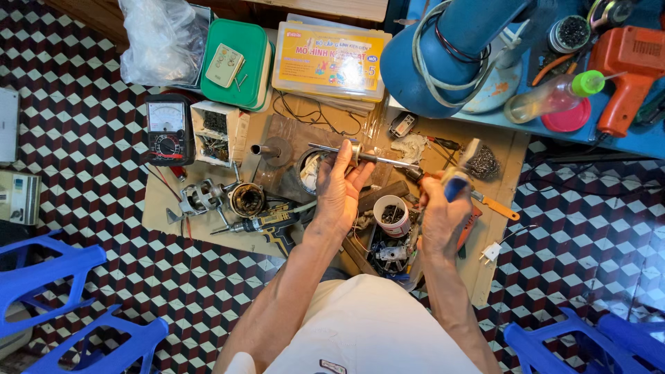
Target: The person disassembles a small motor, cleans the rotor with a cloth, applies lubricant, and reassembles the motor using pliers and a screwdriver. The person handles the motor housing, rotor, and various tools throughout the process.
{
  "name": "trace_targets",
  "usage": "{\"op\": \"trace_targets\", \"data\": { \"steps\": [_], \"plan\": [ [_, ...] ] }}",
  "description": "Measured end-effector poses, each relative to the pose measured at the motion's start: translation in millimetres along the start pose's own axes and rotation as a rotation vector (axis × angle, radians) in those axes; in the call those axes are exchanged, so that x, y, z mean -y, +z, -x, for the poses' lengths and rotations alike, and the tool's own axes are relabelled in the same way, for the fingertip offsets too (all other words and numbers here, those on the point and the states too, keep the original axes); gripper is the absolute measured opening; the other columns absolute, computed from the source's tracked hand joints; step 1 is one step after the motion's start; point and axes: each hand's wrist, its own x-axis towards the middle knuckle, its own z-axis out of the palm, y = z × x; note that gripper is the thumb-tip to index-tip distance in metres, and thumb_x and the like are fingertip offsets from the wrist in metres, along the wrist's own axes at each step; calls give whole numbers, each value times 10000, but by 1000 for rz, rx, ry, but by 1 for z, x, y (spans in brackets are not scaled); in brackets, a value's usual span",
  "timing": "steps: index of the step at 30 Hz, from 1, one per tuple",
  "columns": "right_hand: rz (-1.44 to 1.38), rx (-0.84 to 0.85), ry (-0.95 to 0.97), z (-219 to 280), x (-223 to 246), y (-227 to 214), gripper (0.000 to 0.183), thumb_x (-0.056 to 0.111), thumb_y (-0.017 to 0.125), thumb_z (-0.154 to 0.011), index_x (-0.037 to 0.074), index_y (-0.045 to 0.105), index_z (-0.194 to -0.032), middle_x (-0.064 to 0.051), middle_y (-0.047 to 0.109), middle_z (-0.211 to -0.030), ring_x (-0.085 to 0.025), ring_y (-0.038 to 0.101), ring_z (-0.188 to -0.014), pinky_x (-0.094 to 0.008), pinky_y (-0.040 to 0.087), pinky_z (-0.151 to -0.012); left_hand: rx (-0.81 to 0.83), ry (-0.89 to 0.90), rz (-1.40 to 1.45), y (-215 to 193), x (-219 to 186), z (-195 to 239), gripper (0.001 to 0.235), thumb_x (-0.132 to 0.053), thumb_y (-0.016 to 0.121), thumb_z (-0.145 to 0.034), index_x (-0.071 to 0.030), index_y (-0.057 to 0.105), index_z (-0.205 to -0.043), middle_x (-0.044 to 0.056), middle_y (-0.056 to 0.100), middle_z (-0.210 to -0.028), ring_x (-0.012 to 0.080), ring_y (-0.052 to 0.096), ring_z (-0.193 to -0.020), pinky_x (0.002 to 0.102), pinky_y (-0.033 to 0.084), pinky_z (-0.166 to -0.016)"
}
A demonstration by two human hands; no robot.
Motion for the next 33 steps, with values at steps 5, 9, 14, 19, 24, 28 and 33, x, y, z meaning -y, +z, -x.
{"op": "trace_targets", "data": {
  "steps": [5,9,14,19,24,28,33],
  "plan": [
    [350,183,63,3,-10,8,235,100,700,-848,24,652,-1065,-7,602,-856,-73,549,-712,-216,455,-634,24,-14,45,2,5,1,299,-259,750,-938,-73,576,-1096,78,681,-1057,232,684,-1044,438,581,-979],
    [249,81,77,1,-12,8,252,98,684,-835,50,635,-1077,3,600,-846,-79,550,-686,-225,447,-601,39,3,24,-1,10,2,273,-245,747,-916,-91,580,-1068,67,680,-1047,234,695,-1031,447,596,-971],
    [-39,-164,-32,6,9,-11,255,109,678,-847,90,584,-1084,-7,582,-839,-115,533,-683,-269,435,-595,22,19,47,1,7,0,221,-255,745,-922,-104,619,-1022,86,698,-1035,239,705,-1001,441,596,-943],
    [431,64,-105,16,1,4,229,135,686,-866,39,662,-1073,-18,616,-891,-107,567,-778,-275,462,-690,53,17,25,2,7,11,232,-264,746,-961,-91,632,-1066,76,699,-1061,224,699,-1018,431,591,-955],
    [526,158,-80,40,8,-27,246,195,677,-938,12,610,-1087,-89,600,-863,-166,546,-740,-314,453,-669,157,113,-51,-4,-22,33,232,-252,712,-979,-88,631,-1122,65,696,-1101,226,702,-1046,442,603,-965],
    [894,484,-90,79,-24,-38,394,216,711,-812,40,599,-1148,-172,692,-959,-318,694,-863,-430,545,-734,201,105,-80,-14,-41,50,232,-287,638,-1019,-120,592,-1173,61,694,-1118,224,702,-1072,419,601,-967],
    [1048,514,-162,89,-98,-14,484,206,720,-796,19,571,-1217,-268,633,-1152,-479,630,-1003,-538,508,-834,240,112,-62,-31,-43,61,215,-284,624,-1046,-148,595,-1210,55,690,-1092,238,712,-1067,396,604,-940]
  ]
}}
